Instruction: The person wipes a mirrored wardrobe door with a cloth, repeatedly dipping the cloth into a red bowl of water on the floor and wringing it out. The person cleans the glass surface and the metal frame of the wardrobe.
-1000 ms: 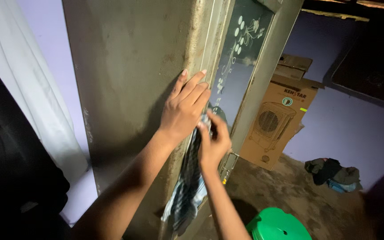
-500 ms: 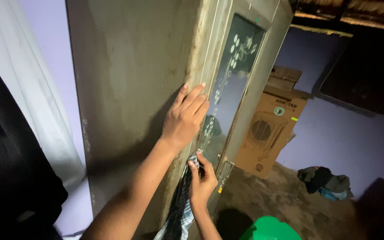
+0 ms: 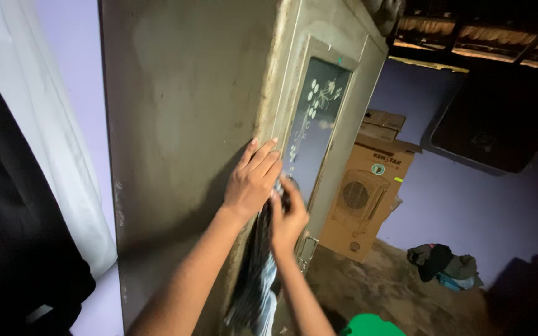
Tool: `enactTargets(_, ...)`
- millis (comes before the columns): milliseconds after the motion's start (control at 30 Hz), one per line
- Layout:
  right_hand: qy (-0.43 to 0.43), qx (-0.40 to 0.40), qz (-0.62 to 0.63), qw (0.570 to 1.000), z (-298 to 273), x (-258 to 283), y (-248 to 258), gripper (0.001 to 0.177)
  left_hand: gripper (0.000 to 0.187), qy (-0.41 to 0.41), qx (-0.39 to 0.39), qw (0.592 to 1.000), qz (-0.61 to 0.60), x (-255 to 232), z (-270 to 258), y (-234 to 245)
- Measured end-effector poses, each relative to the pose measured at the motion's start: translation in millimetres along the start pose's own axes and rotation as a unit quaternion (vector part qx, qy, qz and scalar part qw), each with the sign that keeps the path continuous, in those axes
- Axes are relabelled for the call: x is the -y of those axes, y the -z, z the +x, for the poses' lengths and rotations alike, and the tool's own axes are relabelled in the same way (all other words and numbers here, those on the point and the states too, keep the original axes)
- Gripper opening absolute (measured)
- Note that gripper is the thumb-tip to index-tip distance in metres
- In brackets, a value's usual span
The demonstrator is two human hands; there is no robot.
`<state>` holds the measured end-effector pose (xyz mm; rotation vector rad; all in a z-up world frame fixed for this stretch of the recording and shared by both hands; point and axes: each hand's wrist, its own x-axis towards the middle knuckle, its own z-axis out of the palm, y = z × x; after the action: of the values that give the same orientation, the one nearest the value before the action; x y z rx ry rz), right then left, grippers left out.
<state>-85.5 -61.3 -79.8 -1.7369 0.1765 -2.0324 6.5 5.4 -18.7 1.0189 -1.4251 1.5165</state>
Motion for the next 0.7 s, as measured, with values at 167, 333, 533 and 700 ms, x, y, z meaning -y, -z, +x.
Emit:
enactTargets(167,-0.129,0.023,-0.016,0.991,-72,-28,19,0.039,0.018,0.001,-0.009,1.0,0.0,-1,-3,-4)
enactTargets(333,-0.197,-0.004,-0.001,0.98,-90,-40,19,0.036,0.017,0.005,-0.006,1.0,0.019,-1,-4,-6)
enactTargets(533,-0.07,-0.008,0.085,0.994,-21,-22,4,0.031,0.02,-0.001,0.003,1.0,-0.008,0,-2,0)
enactTargets(700,-0.085,-0.028,0.027,0.996,-22,-12,-4,0.033,0.018,-0.007,-0.006,0.999,-0.043,3,-7,4)
